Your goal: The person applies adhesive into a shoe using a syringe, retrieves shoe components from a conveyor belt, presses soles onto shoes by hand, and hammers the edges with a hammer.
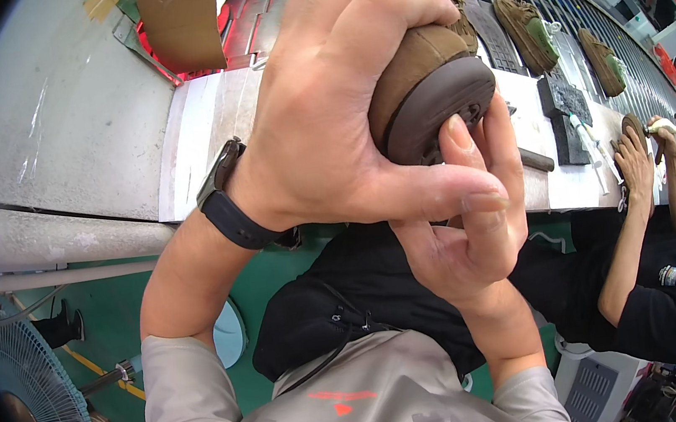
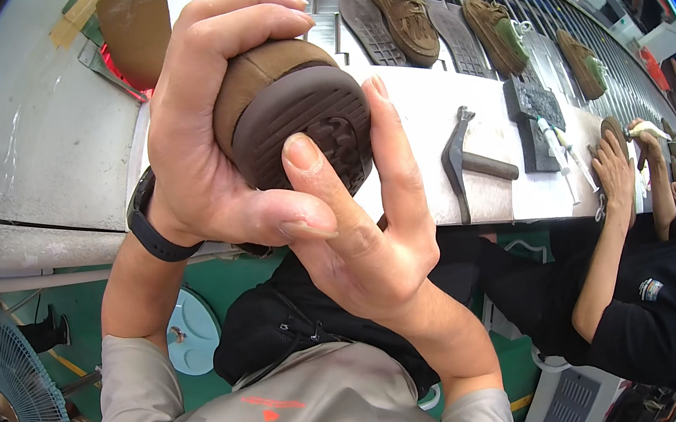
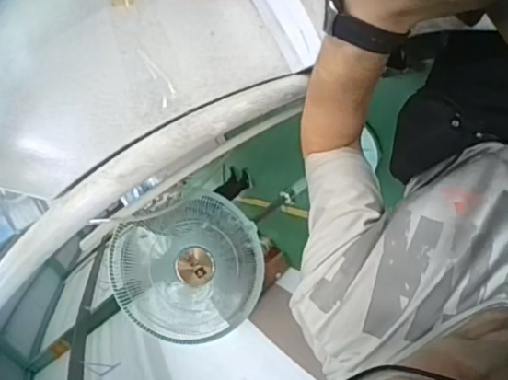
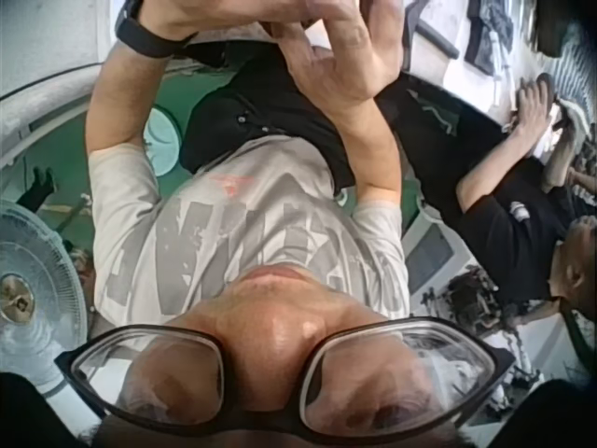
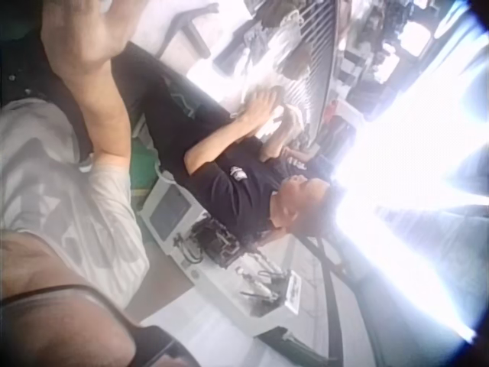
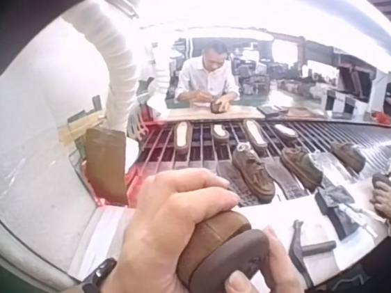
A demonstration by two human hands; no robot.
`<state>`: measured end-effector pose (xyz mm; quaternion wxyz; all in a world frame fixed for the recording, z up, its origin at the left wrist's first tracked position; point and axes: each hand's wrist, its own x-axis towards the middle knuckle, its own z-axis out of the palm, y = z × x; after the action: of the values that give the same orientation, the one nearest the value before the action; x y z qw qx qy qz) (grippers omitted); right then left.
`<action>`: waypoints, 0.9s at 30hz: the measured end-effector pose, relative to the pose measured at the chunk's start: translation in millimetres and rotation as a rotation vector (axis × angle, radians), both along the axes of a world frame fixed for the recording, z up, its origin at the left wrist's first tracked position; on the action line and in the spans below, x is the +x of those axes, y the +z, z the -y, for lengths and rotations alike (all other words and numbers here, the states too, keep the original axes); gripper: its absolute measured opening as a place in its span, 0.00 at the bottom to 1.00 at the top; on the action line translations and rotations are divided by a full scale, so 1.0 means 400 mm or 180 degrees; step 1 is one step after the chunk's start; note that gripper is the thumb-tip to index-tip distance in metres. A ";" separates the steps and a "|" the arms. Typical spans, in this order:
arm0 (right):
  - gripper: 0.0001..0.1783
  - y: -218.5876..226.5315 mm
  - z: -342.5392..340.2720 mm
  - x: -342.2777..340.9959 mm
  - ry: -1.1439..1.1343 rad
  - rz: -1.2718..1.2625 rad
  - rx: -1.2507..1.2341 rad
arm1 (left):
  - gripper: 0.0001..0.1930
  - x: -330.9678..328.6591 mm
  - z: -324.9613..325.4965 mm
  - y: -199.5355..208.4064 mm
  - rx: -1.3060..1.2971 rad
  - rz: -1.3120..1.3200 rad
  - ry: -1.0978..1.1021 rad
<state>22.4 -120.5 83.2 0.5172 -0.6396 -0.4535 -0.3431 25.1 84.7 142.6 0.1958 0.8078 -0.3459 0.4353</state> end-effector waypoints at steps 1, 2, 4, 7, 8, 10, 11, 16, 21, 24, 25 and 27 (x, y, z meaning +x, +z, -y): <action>0.28 -0.002 0.002 0.000 -0.0024 0.0016 -0.0073 | 0.60 0.000 0.001 -0.002 -0.0007 0.0011 0.0019; 0.28 0.000 0.002 -0.002 -0.0024 0.0027 -0.0069 | 0.60 0.002 -0.002 0.000 -0.0011 0.0002 0.0028; 0.29 0.005 -0.001 -0.007 -0.0115 -0.0117 -0.0091 | 0.58 -0.021 0.022 0.004 -0.0091 -0.0042 0.0176; 0.31 0.002 -0.002 -0.003 -0.0142 -0.0037 -0.0039 | 0.53 -0.035 0.039 0.010 -0.0178 -0.0061 0.0381; 0.31 -0.003 -0.003 -0.002 -0.0139 -0.0004 -0.0013 | 0.50 -0.035 0.038 0.010 -0.0182 -0.0057 0.0442; 0.33 -0.009 -0.001 -0.003 -0.0088 -0.0023 -0.0018 | 0.43 -0.046 0.040 0.013 -0.0168 -0.0030 0.0467; 0.35 -0.008 0.000 -0.006 -0.0088 -0.0016 -0.0024 | 0.41 -0.054 0.046 0.013 -0.0204 -0.0102 0.0439; 0.36 -0.003 0.010 -0.024 -0.0084 0.0056 0.0016 | 0.29 -0.123 0.047 0.044 -0.0291 -0.0577 0.0247; 0.34 0.033 0.029 -0.024 0.1356 -0.1033 0.0571 | 0.25 -0.208 0.042 0.065 -0.0653 -0.1061 0.0118; 0.26 0.063 0.022 -0.012 0.1457 -0.1238 0.0535 | 0.23 -0.247 0.040 0.051 -0.0786 -0.1132 0.0236; 0.24 0.064 0.016 -0.010 0.1510 -0.1248 0.0445 | 0.23 -0.257 0.037 0.049 -0.0759 -0.1159 0.0258; 0.19 0.076 0.004 -0.015 0.1524 -0.1299 0.0337 | 0.21 -0.273 0.033 0.045 -0.0592 -0.1053 0.0534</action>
<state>16.3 -122.0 113.8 0.6961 -0.5425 -0.4596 -0.0993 -84.3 71.5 160.8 0.2867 0.8727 -0.1989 0.3415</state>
